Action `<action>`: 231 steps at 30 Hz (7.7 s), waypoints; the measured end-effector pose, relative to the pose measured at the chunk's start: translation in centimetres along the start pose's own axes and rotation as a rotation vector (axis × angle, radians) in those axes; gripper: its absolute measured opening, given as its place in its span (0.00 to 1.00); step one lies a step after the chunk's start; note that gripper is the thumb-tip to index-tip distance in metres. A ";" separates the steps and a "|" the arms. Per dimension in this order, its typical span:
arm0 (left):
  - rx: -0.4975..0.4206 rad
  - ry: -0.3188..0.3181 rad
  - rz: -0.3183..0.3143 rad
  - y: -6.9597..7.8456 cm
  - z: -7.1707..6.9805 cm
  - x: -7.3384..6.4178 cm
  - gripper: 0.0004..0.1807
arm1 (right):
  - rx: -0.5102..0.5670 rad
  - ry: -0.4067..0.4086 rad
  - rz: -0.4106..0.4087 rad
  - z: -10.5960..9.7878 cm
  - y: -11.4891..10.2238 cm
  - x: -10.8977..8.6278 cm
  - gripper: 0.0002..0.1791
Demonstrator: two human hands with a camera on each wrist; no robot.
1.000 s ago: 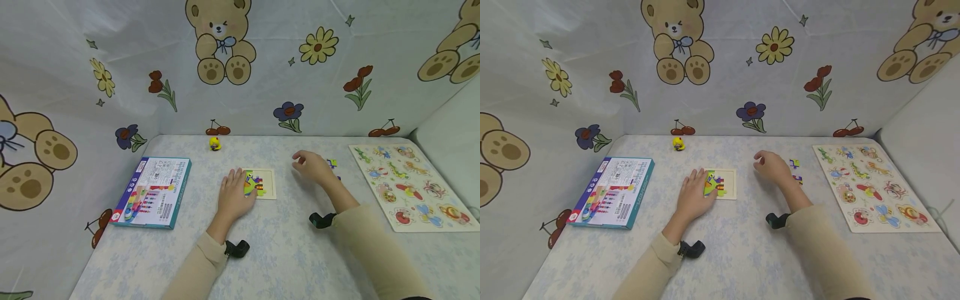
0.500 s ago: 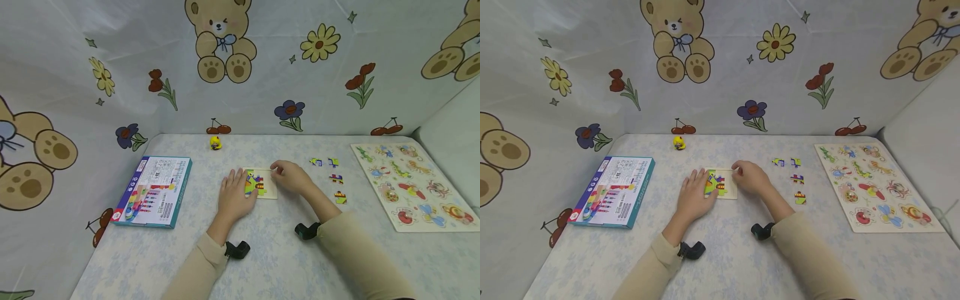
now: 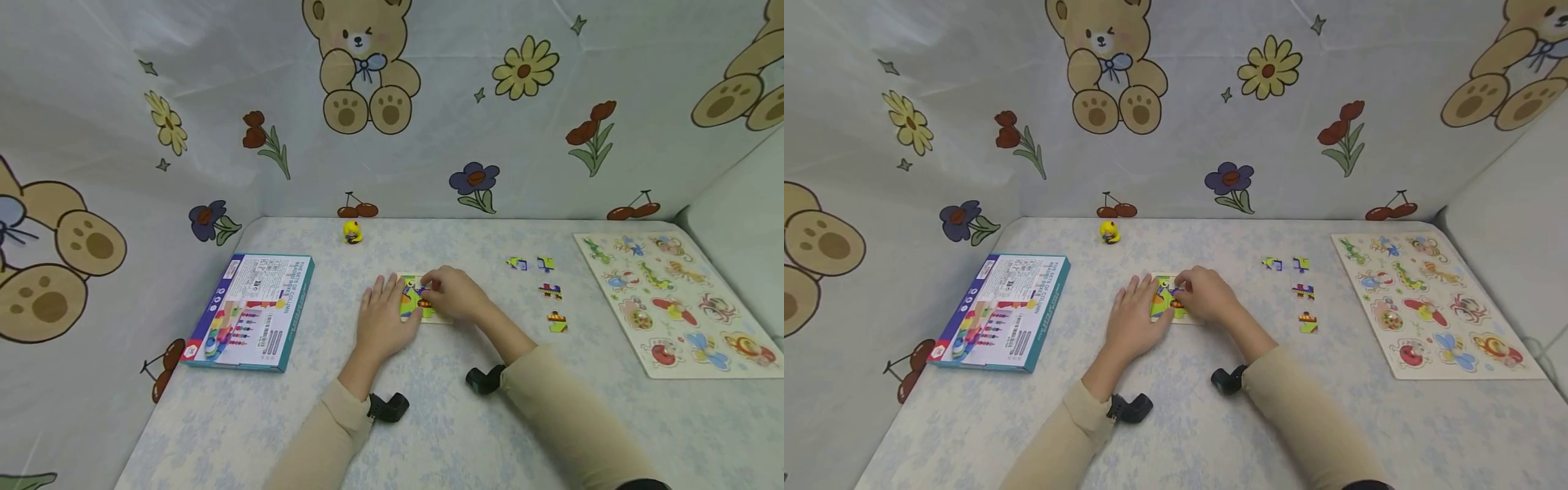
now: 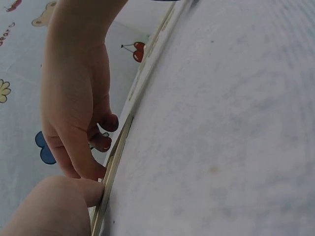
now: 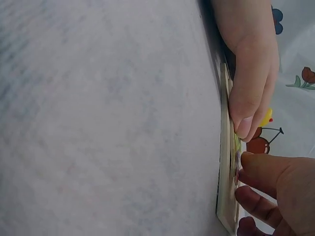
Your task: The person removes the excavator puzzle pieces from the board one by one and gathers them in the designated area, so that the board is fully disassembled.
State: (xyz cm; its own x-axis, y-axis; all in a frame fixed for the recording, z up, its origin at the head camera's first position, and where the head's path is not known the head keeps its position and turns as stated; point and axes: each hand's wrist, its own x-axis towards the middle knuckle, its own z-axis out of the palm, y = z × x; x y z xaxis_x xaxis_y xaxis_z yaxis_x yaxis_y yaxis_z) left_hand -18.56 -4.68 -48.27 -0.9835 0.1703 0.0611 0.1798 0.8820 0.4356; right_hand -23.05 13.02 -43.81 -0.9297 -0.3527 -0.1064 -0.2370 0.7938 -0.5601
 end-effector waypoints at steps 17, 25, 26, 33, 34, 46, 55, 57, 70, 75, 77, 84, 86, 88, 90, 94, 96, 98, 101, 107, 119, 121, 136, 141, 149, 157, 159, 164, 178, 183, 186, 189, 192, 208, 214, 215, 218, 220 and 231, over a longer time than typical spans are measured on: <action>0.011 -0.004 -0.007 0.0 -0.1 0.1 0.41 | 0.072 -0.008 -0.025 0.2 0.0 0.3 0.16; 0.034 -0.014 0.001 0.2 -0.3 0.1 0.41 | 0.154 -0.031 -0.028 0.0 0.1 0.3 0.14; 0.035 -0.014 0.001 0.2 -0.3 0.1 0.41 | 0.168 -0.035 -0.024 -0.1 0.1 0.3 0.14; 0.031 -0.001 0.007 0.2 -0.2 0.1 0.41 | 0.265 -0.020 0.001 -0.3 0.5 0.1 0.14; 0.031 -0.001 0.006 0.2 -0.2 0.1 0.41 | 0.275 -0.010 0.001 -0.3 0.6 0.0 0.15; 0.027 0.006 -0.012 0.2 0.1 0.0 0.42 | 0.262 0.026 0.087 -3.2 3.0 -1.6 0.17; 0.007 0.004 -0.012 0.2 0.1 -0.1 0.41 | 0.146 0.031 0.175 -6.7 7.3 -4.1 0.19; 0.005 0.005 -0.011 0.2 0.1 -0.1 0.41 | 0.127 0.032 0.189 -7.3 8.3 -4.7 0.20; 0.001 0.004 -0.012 0.2 0.1 -0.1 0.41 | 0.091 0.024 0.263 -8.7 11.4 -6.2 0.19; 0.003 0.011 -0.008 0.2 0.1 -0.1 0.41 | 0.061 0.033 0.256 -8.6 11.5 -6.1 0.19; 0.002 0.011 -0.008 0.2 0.1 -0.1 0.41 | 0.030 0.038 0.256 -8.6 11.6 -6.1 0.19; 0.012 -0.003 -0.014 0.1 0.2 0.0 0.41 | -0.093 0.049 0.269 -8.5 11.7 -5.9 0.19; 0.012 -0.006 -0.015 0.1 0.1 -0.1 0.42 | -0.103 0.051 0.264 -8.4 11.6 -5.9 0.19; 0.007 -0.008 -0.014 0.1 0.1 -0.1 0.42 | -0.104 0.059 0.252 -8.4 11.4 -5.8 0.19; 0.002 -0.009 -0.013 0.1 0.1 -0.1 0.42 | -0.093 0.067 0.240 -8.4 11.1 -5.8 0.19; -0.013 -0.005 -0.011 0.1 0.0 -0.1 0.41 | -0.047 0.067 0.223 -8.0 10.2 -5.5 0.18; -0.021 -0.004 -0.013 0.1 0.0 -0.1 0.41 | -0.027 0.065 0.209 -7.7 9.7 -5.3 0.18; -0.028 -0.003 -0.015 0.1 0.0 -0.1 0.41 | -0.010 0.067 0.185 -7.3 9.0 -5.1 0.18; -0.040 -0.004 -0.016 0.0 0.1 -0.1 0.40 | 0.013 0.074 0.155 -6.6 8.0 -4.9 0.18; -0.071 0.015 -0.008 0.0 0.0 -0.2 0.34 | 0.036 0.083 0.120 -4.9 6.0 -4.3 0.17; -0.046 0.019 -0.009 0.2 -0.1 -0.2 0.31 | 0.067 0.041 0.025 -1.5 2.9 -3.4 0.18; -0.035 0.015 -0.012 0.2 -0.1 -0.1 0.31 | 0.078 0.032 0.002 -1.1 2.4 -3.3 0.19; -0.008 0.007 0.004 0.1 -0.1 -0.1 0.31 | 0.014 0.012 -0.099 0.4 0.5 -3.3 0.18; -0.013 0.011 0.008 0.1 -0.2 -0.1 0.31 | 0.005 0.007 -0.096 0.6 0.5 -3.4 0.18; -0.024 0.007 0.008 0.2 -0.4 -0.2 0.31 | 0.040 0.013 -0.133 0.7 0.8 -3.5 0.16; -0.025 -0.037 0.018 0.1 -0.6 -0.3 0.31 | 0.052 0.017 -0.131 0.8 0.8 -3.6 0.14; -0.024 -0.050 0.024 0.0 -0.7 -0.2 0.32 | 0.057 0.016 -0.127 0.8 0.8 -3.6 0.14; -0.026 -0.079 0.042 -0.4 -0.8 -0.1 0.33 | 0.063 0.010 -0.125 0.9 0.8 -3.5 0.14; -0.017 -0.187 0.108 -2.0 -2.0 0.2 0.36 | 0.031 -0.001 -0.143 0.9 1.0 -3.3 0.13; -0.029 -0.187 0.111 -2.0 -2.3 0.1 0.37 | 0.027 -0.005 -0.146 0.9 1.0 -3.2 0.13; -0.027 -0.180 0.112 -2.0 -2.3 0.0 0.38 | 0.028 -0.002 -0.147 1.0 1.0 -3.2 0.13; -0.019 -0.173 0.115 -2.1 -2.2 0.0 0.38 | 0.032 -0.004 -0.143 1.1 1.0 -3.1 0.12; -0.016 -0.170 0.120 -2.2 -2.1 0.0 0.38 | 0.031 -0.005 -0.135 1.1 1.0 -3.1 0.12; -0.003 -0.155 0.123 -2.1 -1.9 -0.2 0.37 | 0.064 -0.019 -0.130 0.8 0.8 -2.8 0.11; 0.027 -0.157 0.120 -2.1 -1.8 -0.2 0.37 | 0.037 -0.053 -0.135 0.5 0.6 -2.6 0.12; 0.032 -0.157 0.120 -2.1 -1.8 -0.2 0.37 | 0.033 -0.060 -0.133 0.5 0.6 -2.6 0.11; 0.055 -0.159 0.122 -2.1 -1.7 -0.2 0.37 | 0.025 -0.077 -0.137 0.4 0.6 -2.6 0.11; 0.064 -0.156 0.125 -2.0 -1.6 -0.2 0.37 | 0.025 -0.083 -0.153 0.3 0.7 -2.5 0.11; 0.064 -0.165 0.120 -1.8 -1.8 -0.5 0.37 | 0.141 -0.098 -0.182 0.1 1.3 -2.1 0.12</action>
State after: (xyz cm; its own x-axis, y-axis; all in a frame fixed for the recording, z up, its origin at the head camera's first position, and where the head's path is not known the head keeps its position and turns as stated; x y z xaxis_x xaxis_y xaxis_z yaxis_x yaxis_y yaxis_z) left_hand -18.45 -7.16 -47.50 -0.9394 0.3404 -0.0409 0.3013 0.8765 0.3753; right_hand -21.40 14.72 -44.38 -0.8417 -0.5355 -0.0689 -0.3500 0.6384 -0.6856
